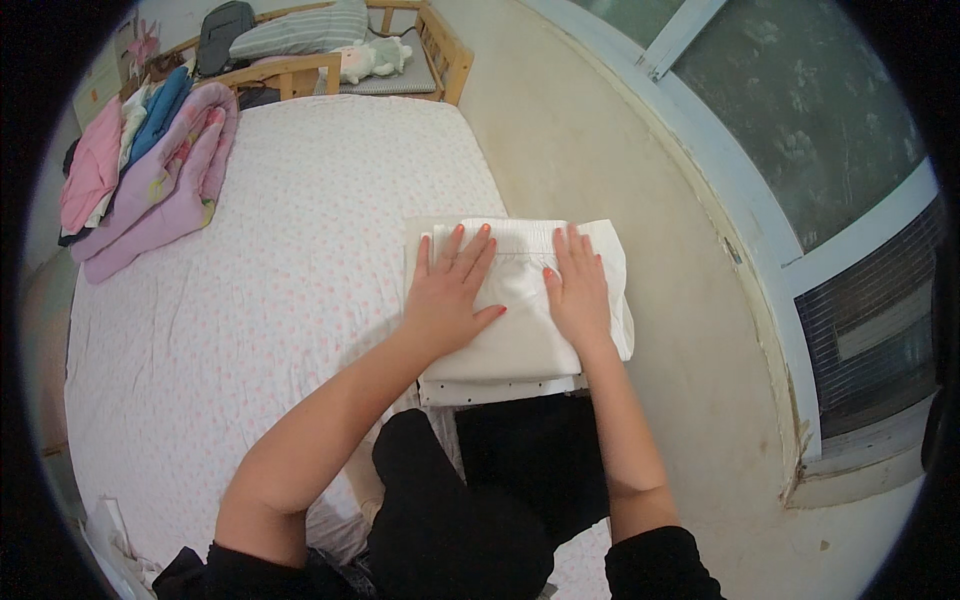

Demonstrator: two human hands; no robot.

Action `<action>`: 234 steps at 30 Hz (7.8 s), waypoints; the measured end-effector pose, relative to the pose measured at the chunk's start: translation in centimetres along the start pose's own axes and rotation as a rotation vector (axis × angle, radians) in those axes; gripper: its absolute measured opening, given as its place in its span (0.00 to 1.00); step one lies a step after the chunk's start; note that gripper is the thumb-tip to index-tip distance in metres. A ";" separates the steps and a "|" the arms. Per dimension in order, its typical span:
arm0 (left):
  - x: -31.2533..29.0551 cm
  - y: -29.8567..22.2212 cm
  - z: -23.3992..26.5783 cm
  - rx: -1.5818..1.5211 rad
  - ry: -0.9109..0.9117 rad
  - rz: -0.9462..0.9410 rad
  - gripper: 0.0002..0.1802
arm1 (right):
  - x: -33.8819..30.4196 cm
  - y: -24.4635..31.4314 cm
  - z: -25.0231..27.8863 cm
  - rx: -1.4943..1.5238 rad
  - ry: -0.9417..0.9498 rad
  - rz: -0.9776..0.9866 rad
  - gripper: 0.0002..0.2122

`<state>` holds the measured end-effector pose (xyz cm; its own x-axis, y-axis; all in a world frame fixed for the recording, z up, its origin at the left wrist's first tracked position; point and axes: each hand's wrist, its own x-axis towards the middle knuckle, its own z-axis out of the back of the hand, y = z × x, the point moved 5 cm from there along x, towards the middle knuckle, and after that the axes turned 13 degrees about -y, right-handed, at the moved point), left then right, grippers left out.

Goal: The person folds multiple garments on a bed, including black pants, white shorts, and pink pants. Each item is smoothed, folded into a compact rectangle, and placed into a growing stack.

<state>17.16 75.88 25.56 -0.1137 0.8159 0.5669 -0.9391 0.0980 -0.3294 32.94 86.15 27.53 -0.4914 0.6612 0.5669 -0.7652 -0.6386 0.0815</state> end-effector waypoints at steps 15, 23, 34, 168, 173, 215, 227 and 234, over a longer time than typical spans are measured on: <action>-2.3 2.3 1.6 -0.044 -0.024 -0.192 0.42 | 1.3 3.5 1.7 -0.014 -0.073 -0.053 0.31; -6.3 12.3 9.9 -0.086 -0.080 -0.135 0.34 | 2.9 26.3 -0.5 0.408 0.105 0.597 0.30; -23.1 35.8 24.4 0.470 -0.171 0.321 0.33 | 0.2 58.4 -13.5 0.726 -0.013 0.899 0.23; -40.3 36.1 26.4 -0.526 -0.916 1.474 0.12 | -2.3 61.0 -12.8 1.842 0.939 -0.041 0.31; -53.8 39.4 40.5 -0.473 -1.449 1.164 0.23 | -6.6 59.4 -20.3 1.304 0.763 0.256 0.16; -41.9 34.6 15.8 0.314 0.035 0.557 0.30 | -10.9 36.3 -28.7 1.250 0.753 -0.631 0.27; -33.4 32.2 18.6 -0.584 -0.339 1.055 0.32 | -13.9 48.3 -12.8 0.895 0.450 0.943 0.16; -30.5 31.6 22.3 -0.410 -0.274 0.773 0.27 | -14.8 50.9 -14.1 0.823 0.445 0.958 0.16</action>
<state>-16.22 41.37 14.68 -0.7849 0.5795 0.2191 -0.3864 -0.1816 -0.9043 -4.64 49.43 11.70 -0.9026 -0.2070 0.3773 0.3491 -0.8650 0.3604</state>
